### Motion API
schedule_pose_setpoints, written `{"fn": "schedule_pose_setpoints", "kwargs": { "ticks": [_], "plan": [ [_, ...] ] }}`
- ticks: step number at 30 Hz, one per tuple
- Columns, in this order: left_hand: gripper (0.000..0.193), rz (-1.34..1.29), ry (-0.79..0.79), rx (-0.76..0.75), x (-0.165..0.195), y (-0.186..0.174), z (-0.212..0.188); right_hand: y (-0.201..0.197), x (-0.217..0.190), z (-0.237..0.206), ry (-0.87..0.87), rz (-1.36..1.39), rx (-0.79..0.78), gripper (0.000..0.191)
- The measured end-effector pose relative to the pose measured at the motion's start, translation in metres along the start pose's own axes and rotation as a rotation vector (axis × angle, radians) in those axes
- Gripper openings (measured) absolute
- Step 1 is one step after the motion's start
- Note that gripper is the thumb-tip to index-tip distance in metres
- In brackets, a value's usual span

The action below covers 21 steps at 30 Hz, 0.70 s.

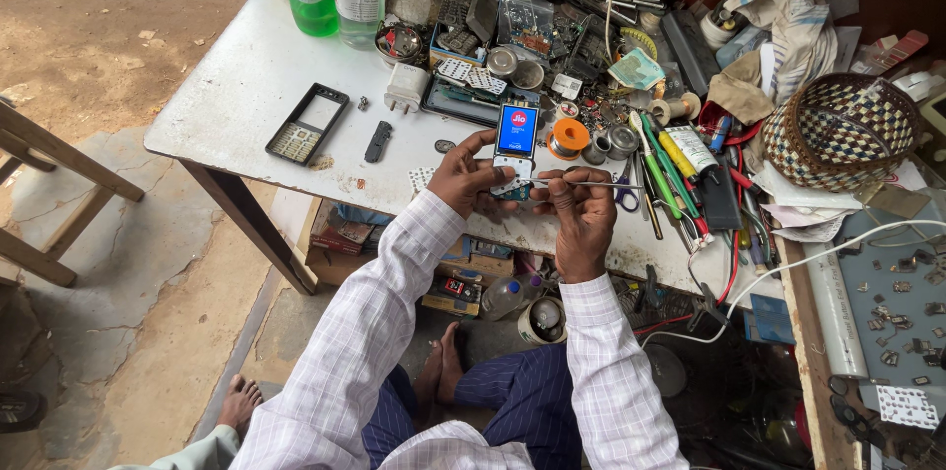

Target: The person uses a metal tool to probe the internal components of a disassembled mobile phone while holding it with the other hand. They then wipe the phone's screen and keypad with a cloth.

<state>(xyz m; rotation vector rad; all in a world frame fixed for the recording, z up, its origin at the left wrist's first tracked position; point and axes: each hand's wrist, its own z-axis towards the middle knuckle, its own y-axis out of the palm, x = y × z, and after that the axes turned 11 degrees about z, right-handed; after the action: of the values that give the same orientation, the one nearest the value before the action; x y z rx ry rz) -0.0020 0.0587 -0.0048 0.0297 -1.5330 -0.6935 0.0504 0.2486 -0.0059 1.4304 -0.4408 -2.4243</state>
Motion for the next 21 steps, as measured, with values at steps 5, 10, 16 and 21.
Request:
{"fn": "schedule_pose_setpoints", "kwargs": {
  "ticks": [5, 10, 16, 21],
  "plan": [
    [0.067, -0.011, -0.003, -0.006, -0.001, 0.0, 0.001, 0.0, -0.001, -0.001, -0.003, -0.006, 0.002, 0.022],
    [0.067, 0.0, 0.002, 0.0, 0.002, 0.0, 0.001, 0.0, -0.001, 0.001, -0.005, 0.002, -0.002, 0.022],
    [0.068, 0.027, -0.045, -0.008, 0.011, 0.004, -0.005, 0.001, -0.001, 0.0, -0.008, -0.008, 0.006, 0.022],
    [0.07, 0.055, -0.056, 0.01, 0.017, 0.006, -0.008, 0.002, -0.002, 0.002, -0.008, -0.032, 0.013, 0.023]
  ]
}}
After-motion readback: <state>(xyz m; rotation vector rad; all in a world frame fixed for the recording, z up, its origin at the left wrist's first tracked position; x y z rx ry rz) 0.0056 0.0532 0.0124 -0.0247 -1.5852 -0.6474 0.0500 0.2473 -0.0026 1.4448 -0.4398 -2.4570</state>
